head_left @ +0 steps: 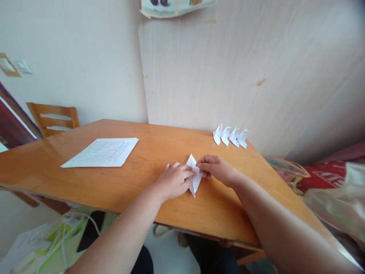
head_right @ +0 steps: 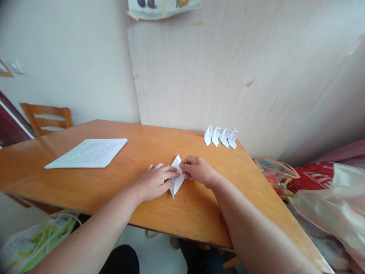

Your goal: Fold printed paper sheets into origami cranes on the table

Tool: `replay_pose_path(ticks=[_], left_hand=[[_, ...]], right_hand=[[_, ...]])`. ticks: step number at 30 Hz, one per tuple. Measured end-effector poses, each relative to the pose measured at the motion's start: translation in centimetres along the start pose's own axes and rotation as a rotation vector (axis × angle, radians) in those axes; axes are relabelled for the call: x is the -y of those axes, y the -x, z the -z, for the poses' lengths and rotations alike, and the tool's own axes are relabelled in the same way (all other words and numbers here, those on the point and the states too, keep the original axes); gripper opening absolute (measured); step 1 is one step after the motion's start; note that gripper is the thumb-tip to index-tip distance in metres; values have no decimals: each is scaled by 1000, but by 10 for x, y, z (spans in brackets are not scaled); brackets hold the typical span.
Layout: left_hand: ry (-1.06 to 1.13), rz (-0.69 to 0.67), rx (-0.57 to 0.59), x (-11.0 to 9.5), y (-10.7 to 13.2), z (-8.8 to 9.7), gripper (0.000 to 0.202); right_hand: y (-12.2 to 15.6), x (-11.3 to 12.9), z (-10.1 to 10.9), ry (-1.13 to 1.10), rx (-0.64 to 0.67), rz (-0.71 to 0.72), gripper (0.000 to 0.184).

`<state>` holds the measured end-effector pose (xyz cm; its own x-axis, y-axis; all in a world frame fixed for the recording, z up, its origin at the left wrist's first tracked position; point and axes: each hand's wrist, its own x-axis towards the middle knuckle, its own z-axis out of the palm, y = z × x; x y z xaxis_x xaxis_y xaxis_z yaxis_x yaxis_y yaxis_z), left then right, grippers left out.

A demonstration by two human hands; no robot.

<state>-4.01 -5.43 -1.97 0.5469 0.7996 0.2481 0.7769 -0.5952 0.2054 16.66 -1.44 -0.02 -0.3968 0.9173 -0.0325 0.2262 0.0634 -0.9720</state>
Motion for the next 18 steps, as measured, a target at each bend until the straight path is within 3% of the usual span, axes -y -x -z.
replay_pose_path(ticks=[5,18], left_hand=[[40,33,88,1,2,8,43],[89,40,229,0,1,21,55]], right_hand=[[11,11,-4,272,233,-1,9],[16,11,-6,541,387,15,8]])
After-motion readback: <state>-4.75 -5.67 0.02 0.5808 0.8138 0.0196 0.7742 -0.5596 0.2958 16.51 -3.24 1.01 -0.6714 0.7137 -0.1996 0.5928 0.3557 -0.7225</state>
